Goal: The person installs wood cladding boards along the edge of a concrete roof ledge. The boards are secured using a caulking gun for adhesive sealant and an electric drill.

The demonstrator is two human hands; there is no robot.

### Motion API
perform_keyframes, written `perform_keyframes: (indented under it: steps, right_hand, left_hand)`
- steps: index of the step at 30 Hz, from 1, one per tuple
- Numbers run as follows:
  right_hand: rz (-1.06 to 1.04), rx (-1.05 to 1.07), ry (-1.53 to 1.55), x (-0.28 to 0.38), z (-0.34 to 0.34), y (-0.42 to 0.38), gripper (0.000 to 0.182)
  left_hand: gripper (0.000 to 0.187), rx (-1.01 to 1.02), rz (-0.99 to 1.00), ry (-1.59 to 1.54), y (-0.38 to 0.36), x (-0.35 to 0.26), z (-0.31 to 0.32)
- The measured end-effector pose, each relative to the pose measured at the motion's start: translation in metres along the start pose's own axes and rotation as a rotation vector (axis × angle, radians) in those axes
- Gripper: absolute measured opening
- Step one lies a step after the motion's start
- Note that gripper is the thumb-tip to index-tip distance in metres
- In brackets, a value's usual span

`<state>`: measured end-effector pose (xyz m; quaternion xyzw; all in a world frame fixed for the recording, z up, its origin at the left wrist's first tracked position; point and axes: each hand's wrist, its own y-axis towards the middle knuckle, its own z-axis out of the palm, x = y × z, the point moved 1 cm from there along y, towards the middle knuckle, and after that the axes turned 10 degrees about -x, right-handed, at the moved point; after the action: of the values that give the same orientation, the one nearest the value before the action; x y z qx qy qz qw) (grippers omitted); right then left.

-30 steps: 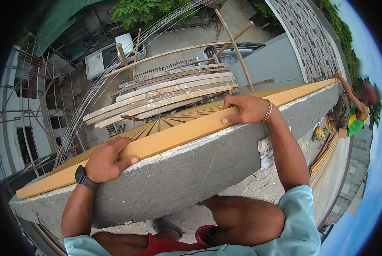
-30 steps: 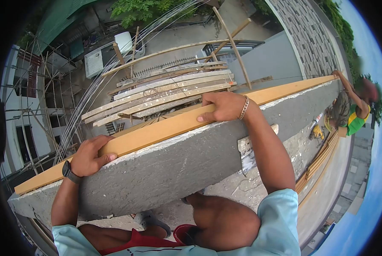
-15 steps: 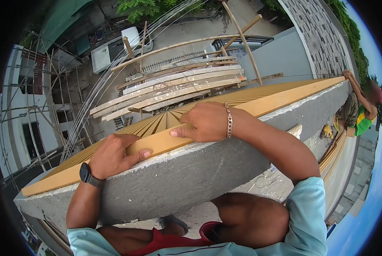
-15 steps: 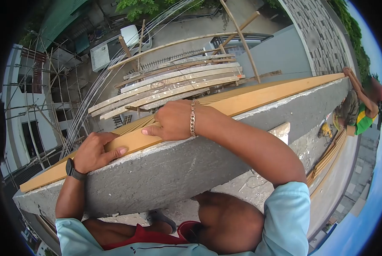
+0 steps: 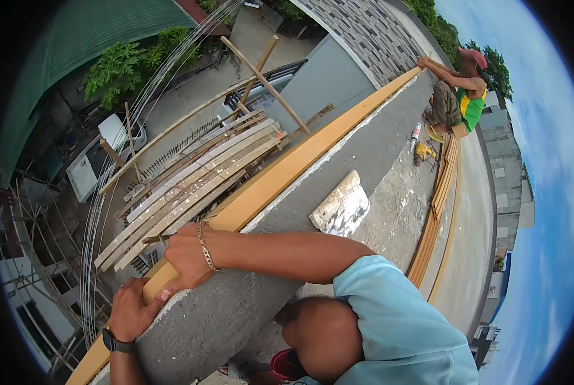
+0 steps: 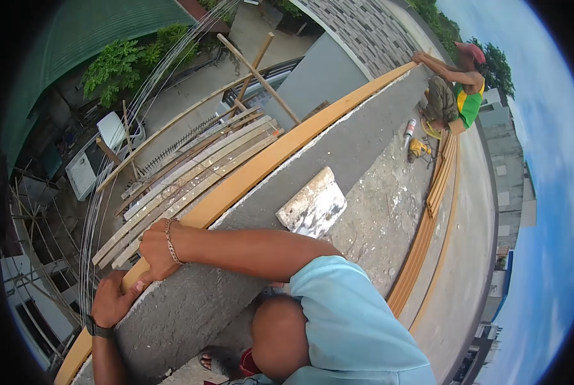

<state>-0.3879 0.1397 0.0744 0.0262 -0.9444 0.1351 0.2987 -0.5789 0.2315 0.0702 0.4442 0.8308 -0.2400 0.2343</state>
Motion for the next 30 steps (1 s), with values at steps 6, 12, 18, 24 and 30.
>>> perform_keyframes:
  steps: [6,12,18,24,30]
  right_hand:
    - [0.027,0.036,0.007,-0.003,0.004,0.004,0.067]
    - [0.025,-0.017,0.014,-0.002,0.009,0.002,0.065]
    - [0.018,0.050,0.032,-0.005,0.006,0.006,0.063]
    - [0.047,0.099,0.044,-0.005,0.010,0.008,0.065]
    - [0.058,0.166,0.030,-0.004,0.008,0.009,0.066]
  left_hand:
    - [0.070,0.136,-0.107,0.093,-0.001,-0.001,-0.007]
    - [0.060,0.144,-0.114,0.065,0.001,-0.003,-0.010]
    - [0.054,0.116,-0.051,0.003,0.002,0.004,-0.009]
    - [0.053,0.106,-0.060,-0.071,0.002,0.004,-0.008]
    - [0.053,0.137,-0.086,-0.040,0.002,0.000,-0.011]
